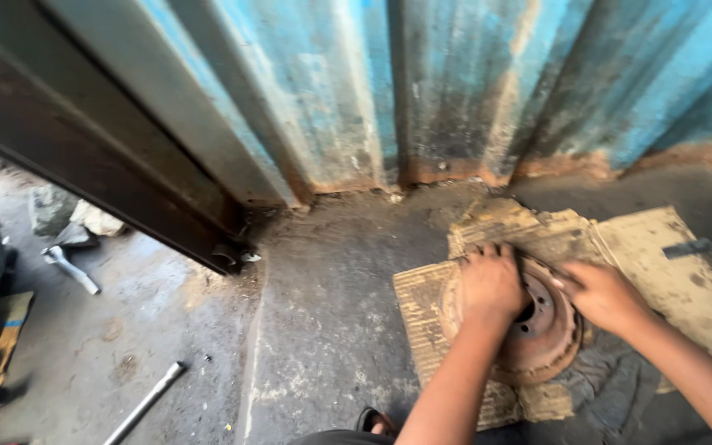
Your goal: The person sits on the floor and scrubs a rusty mechanical part, likely a brake drum, using a dark cloth. They rotate the part to clean different sections and wipe it down thoroughly.
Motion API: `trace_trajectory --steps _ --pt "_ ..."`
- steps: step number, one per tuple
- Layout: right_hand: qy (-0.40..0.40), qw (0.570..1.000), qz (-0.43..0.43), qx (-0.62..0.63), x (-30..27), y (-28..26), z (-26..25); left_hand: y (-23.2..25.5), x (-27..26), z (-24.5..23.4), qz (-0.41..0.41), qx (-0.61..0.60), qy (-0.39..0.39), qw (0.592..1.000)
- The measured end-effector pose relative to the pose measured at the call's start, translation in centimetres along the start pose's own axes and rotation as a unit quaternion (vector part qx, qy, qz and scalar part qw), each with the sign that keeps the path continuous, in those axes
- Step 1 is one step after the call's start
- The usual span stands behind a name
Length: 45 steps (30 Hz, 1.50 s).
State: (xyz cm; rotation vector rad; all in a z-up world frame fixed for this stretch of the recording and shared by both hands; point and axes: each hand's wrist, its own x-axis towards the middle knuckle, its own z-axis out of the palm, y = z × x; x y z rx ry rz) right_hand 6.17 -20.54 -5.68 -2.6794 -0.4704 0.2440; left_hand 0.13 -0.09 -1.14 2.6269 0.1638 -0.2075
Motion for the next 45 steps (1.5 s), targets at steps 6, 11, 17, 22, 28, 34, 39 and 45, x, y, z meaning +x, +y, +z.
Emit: trace_trajectory --steps 6,11,17,22,28,34,39,45 --pt "0.068 0.997 -0.023 0.008 3.2 0.3 2.0 0.1 -0.1 -0.2 -0.003 0.001 0.014 1.000" --pt "0.072 0.996 -0.049 -0.038 0.5 -1.4 0.5 -0.1 -1.5 -0.3 0.003 -0.008 0.033 0.999" --pt "0.083 0.996 0.006 -0.012 -1.3 -1.4 1.0 -0.2 0.1 1.0 0.020 -0.008 0.058 0.998" --pt "0.085 0.995 -0.044 0.018 2.2 -4.0 1.0 0.3 -0.7 -0.8 0.018 0.023 0.044 0.999" --pt "0.074 0.996 -0.015 0.037 -2.9 -2.8 -1.1 0.1 -0.1 -0.3 0.029 0.037 0.061 0.997" --pt "0.035 0.999 -0.016 0.033 2.6 -4.7 0.6 0.7 -0.6 -1.2 0.013 0.044 0.032 0.998" --pt "0.061 0.990 -0.071 0.105 -1.3 0.2 1.1 0.8 -0.6 -1.6 0.009 0.018 0.021 1.000" --pt "0.066 0.994 -0.003 0.084 0.3 -1.4 0.9 0.4 -0.1 -0.3 0.026 0.035 0.066 0.997"
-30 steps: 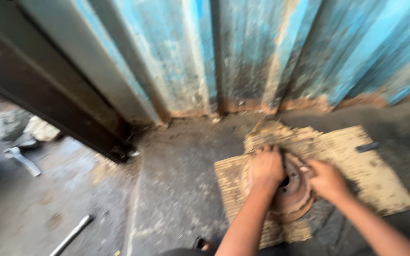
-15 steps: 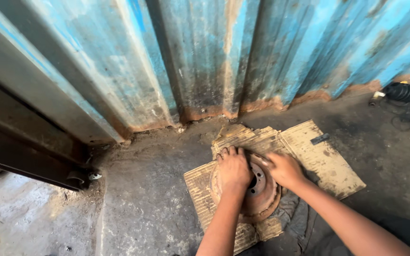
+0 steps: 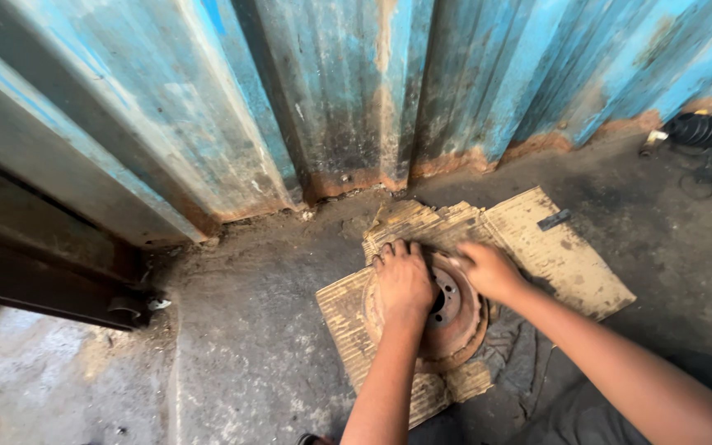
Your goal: The person sits on the floor and scrubs a rusty mechanical part, likely a brake drum, using a dark cloth. They rotate the part to clean different sections and wipe it down thoroughly.
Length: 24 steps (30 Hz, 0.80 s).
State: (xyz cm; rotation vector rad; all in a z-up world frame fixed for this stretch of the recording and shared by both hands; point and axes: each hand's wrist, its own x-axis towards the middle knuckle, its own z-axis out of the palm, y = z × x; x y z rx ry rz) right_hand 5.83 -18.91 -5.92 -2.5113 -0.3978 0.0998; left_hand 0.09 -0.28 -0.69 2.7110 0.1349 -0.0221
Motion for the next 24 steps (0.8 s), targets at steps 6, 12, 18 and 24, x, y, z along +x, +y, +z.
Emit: trace_trajectory --steps 6,12,18,24 --pt "-0.017 0.994 -0.100 -0.046 2.7 -2.8 0.4 0.0 -0.1 -0.7 -0.006 -0.011 -0.019 1.000" --pt "-0.092 0.987 0.054 -0.123 -3.4 -2.4 -3.1 -0.3 0.4 0.3 -0.009 0.010 -0.076 0.997" --pt "-0.010 0.990 -0.062 -0.129 0.9 -4.3 -1.3 0.3 0.0 -0.8 -0.020 0.000 -0.055 0.998" --pt "-0.017 0.997 -0.025 -0.078 -3.3 -3.1 -2.8 0.0 0.1 -0.3 -0.001 0.013 -0.014 1.000"
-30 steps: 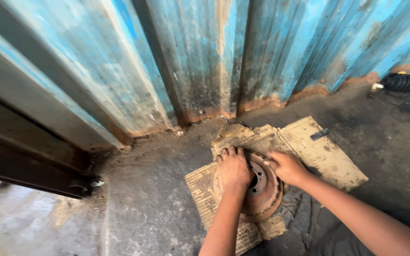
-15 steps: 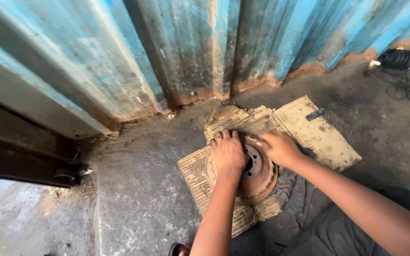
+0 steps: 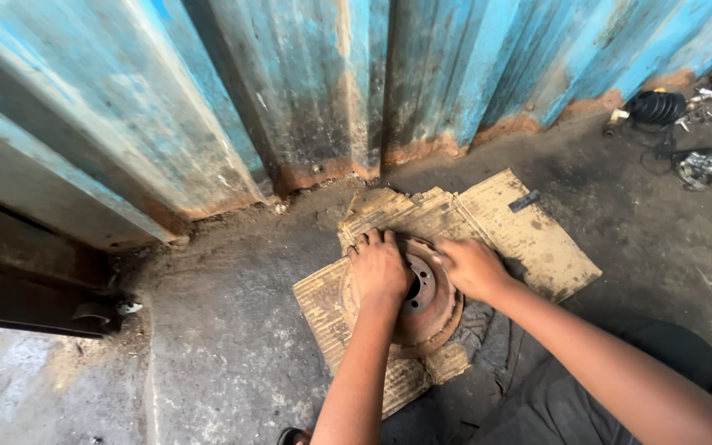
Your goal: The person sits on the floor and scrubs a rusty mechanical part, likely a brake drum, using a dark cloth. They rotate the part to clean different sections and wipe it down thoroughly.
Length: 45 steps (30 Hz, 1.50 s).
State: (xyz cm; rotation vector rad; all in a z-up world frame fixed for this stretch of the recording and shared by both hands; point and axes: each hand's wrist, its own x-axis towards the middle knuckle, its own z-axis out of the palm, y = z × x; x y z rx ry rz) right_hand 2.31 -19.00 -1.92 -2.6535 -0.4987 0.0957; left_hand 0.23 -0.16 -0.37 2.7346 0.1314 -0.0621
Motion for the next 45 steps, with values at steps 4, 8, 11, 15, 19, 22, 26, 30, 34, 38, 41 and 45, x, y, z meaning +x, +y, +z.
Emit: trace_trajectory --steps 4,8,11,15,19,22,26,30,34,38,41,45 --pt "-0.008 0.997 0.064 0.044 -1.5 0.3 -0.1 0.0 0.0 0.7 -0.010 -0.001 -0.033 0.999" --pt "0.036 0.994 0.074 0.065 2.5 0.0 1.3 -0.2 0.1 0.5 -0.003 0.000 -0.009 1.000" --pt "0.087 0.994 0.042 0.043 3.3 -0.7 2.5 0.0 -0.1 0.4 0.004 -0.002 0.008 1.000" --pt "0.065 0.970 0.208 0.110 -0.9 -1.1 2.6 -0.1 -0.1 0.1 -0.008 -0.005 -0.040 0.999" --pt "0.142 0.964 0.206 0.085 -6.0 -2.5 2.9 -0.3 0.1 1.1 0.000 -0.011 0.000 1.000" --pt "0.116 0.953 0.265 0.093 -5.3 -2.5 2.5 -0.7 0.7 2.3 0.020 0.002 0.041 0.999" --pt "0.140 0.975 0.164 0.060 -2.4 -1.5 2.6 -0.7 -0.4 3.1 0.013 0.035 0.087 0.995" --pt "0.095 0.989 0.091 0.061 0.9 -3.1 3.2 -1.3 -2.1 -1.0 -0.115 0.056 -0.009 0.992" --pt "0.073 0.996 0.050 0.024 3.0 -5.7 4.7 -2.8 -3.6 -2.8 -0.222 -0.025 0.024 0.974" --pt "0.080 0.994 0.075 0.028 0.0 -6.0 4.6 -3.9 -2.6 -1.0 -0.212 0.018 0.075 0.974" --pt "0.105 0.978 0.142 0.115 -5.2 -6.7 5.0 -4.1 -2.2 -0.1 -0.202 0.033 0.074 0.976" --pt "0.141 0.974 0.137 0.114 -5.4 -6.5 5.2 -3.9 -2.3 -0.3 -0.207 0.035 0.043 0.977"
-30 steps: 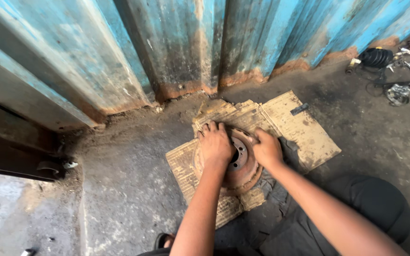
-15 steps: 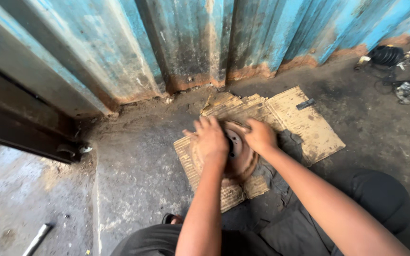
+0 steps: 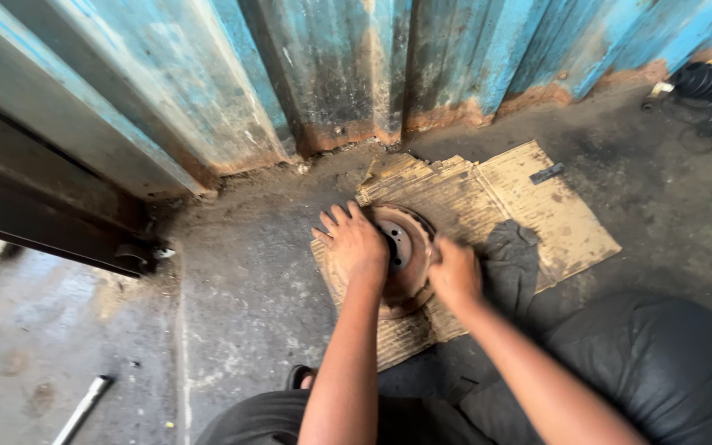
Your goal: The person sits on the floor and scrubs a rusty mechanical part, likely a brake drum, using a dark cloth. They rotate the part to clean different sections and wipe it down thoroughly.
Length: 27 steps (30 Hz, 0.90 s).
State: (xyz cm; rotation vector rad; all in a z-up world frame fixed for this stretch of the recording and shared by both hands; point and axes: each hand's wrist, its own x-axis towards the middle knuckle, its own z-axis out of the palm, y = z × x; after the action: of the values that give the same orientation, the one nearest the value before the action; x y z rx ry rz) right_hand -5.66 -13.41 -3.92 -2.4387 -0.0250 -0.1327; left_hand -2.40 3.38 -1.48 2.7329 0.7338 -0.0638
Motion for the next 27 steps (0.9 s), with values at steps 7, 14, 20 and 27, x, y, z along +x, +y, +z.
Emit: trace_trajectory --steps 7,14,20,27 --pt "0.028 0.986 -0.138 -0.090 5.1 0.8 2.6 -0.1 -0.2 -0.1 0.010 -0.013 0.000 1.000" --pt "-0.043 0.995 0.060 -0.067 -1.0 1.3 0.1 -0.4 0.1 0.8 0.013 -0.022 0.016 1.000" --pt "-0.039 0.997 -0.032 0.050 2.2 4.1 -0.3 -0.1 -0.3 -0.7 0.013 -0.023 -0.019 0.999" --pt "-0.058 0.993 0.052 0.090 -0.6 1.7 -0.3 -0.6 0.2 0.8 0.030 -0.002 0.025 0.999"
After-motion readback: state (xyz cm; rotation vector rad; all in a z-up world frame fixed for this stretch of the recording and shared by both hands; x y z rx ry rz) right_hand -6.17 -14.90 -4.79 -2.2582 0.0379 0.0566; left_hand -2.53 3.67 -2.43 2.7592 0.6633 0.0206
